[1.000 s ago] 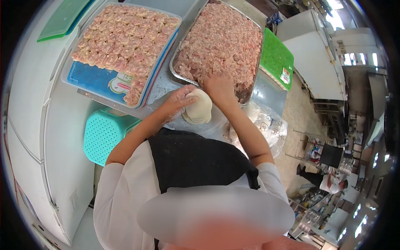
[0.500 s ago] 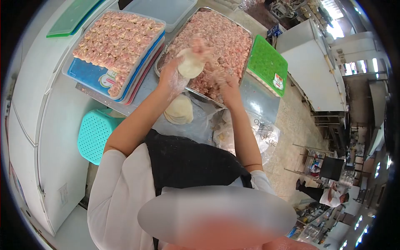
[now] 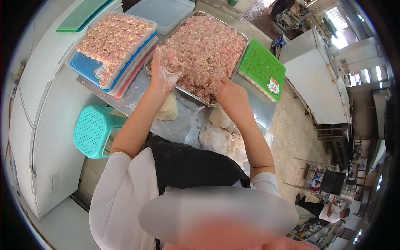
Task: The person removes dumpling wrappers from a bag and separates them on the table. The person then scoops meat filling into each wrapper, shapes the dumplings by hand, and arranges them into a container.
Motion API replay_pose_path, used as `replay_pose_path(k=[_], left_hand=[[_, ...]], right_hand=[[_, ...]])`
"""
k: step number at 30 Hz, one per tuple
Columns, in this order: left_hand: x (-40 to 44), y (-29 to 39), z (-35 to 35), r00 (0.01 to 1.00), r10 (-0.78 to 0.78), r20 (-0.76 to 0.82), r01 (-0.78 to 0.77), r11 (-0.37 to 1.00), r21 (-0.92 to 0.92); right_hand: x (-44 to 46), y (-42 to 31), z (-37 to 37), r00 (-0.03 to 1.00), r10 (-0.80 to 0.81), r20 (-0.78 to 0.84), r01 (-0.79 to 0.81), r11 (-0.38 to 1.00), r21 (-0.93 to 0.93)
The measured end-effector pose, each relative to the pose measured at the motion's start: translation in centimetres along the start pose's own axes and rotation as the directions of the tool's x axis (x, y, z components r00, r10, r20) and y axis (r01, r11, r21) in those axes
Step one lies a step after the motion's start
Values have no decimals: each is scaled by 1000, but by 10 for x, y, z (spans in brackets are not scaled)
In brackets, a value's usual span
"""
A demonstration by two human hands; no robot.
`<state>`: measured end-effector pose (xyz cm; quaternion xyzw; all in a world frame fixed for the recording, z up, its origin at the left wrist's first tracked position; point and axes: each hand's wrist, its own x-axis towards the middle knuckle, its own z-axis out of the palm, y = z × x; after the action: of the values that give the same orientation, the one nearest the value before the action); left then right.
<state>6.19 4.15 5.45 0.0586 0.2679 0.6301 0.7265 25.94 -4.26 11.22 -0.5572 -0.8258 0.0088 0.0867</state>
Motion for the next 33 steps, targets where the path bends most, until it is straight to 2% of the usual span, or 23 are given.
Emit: replay_pose_path(k=[4,5,7,8,9,10,11,12,13,14,16,17,19,20,22,23,25,26,28,29,31,32,33], left_hand=[[-18,-10,24,994,73,-81,-72,997,22],[-18,-9,23,999,46,-19,-47,996,-80],[-17,-4,17,998,41,50,-32,984,-176],[-15,-2,11,975,-1,224,-16,997,74],[-16,2,11,924,-86,373,-41,947,319],[-16,6,12,923,-82,375,-47,945,323],[-17,10,12,841,67,537,-447,646,619],[-21,14,18,692,98,715,-721,138,679],[-30,15,29,694,65,717,-719,121,685],[-30,17,30,697,72,714,-717,116,688],[-27,21,32,664,-166,729,-723,107,683],[-24,24,34,667,-163,727,-721,103,685],[-21,28,39,789,-354,501,-423,277,863],[-22,28,42,791,-353,499,-422,276,864],[-27,28,52,736,-478,480,-479,135,868],[-25,27,46,737,-476,479,-478,133,868],[-21,21,29,684,-279,675,-721,-113,684],[-17,18,27,683,-282,673,-721,-113,684],[-9,15,27,738,-338,584,-611,30,791],[-1,11,21,737,-340,584,-612,30,790],[9,5,14,808,-244,536,-516,144,844],[7,8,17,810,-237,536,-516,145,844],[-10,13,41,893,-270,359,-377,-13,926]], right_hand=[[-1,10,24,1000,-23,-3,23,995,96],[0,20,23,999,-32,-8,32,995,96],[3,45,14,901,-169,-400,338,850,404],[1,54,14,896,-171,-409,347,845,406],[-3,62,13,960,-48,-276,191,832,521],[-6,68,14,990,67,-122,21,794,607],[-8,73,15,990,66,-125,24,793,609],[-9,75,14,999,42,-13,-23,747,665],[-9,77,14,995,7,99,-76,698,712],[-11,78,11,995,-2,100,-70,697,714],[-14,76,0,992,-43,120,-45,764,644],[-14,74,-1,992,-48,120,-41,762,646],[-12,68,2,998,-58,-13,48,667,743],[-10,67,6,998,-60,-12,49,666,745],[-3,69,24,993,-115,39,56,717,695],[-1,73,37,992,-118,38,58,716,696],[4,80,60,960,-194,-199,278,678,681],[8,88,61,961,-190,-200,276,677,682],[16,99,47,975,-207,-79,217,818,533],[10,98,43,976,-205,-80,215,818,533],[0,74,14,974,-74,-215,111,980,166],[3,71,23,973,-81,-214,118,979,165],[4,70,40,976,-81,-202,120,974,190]])
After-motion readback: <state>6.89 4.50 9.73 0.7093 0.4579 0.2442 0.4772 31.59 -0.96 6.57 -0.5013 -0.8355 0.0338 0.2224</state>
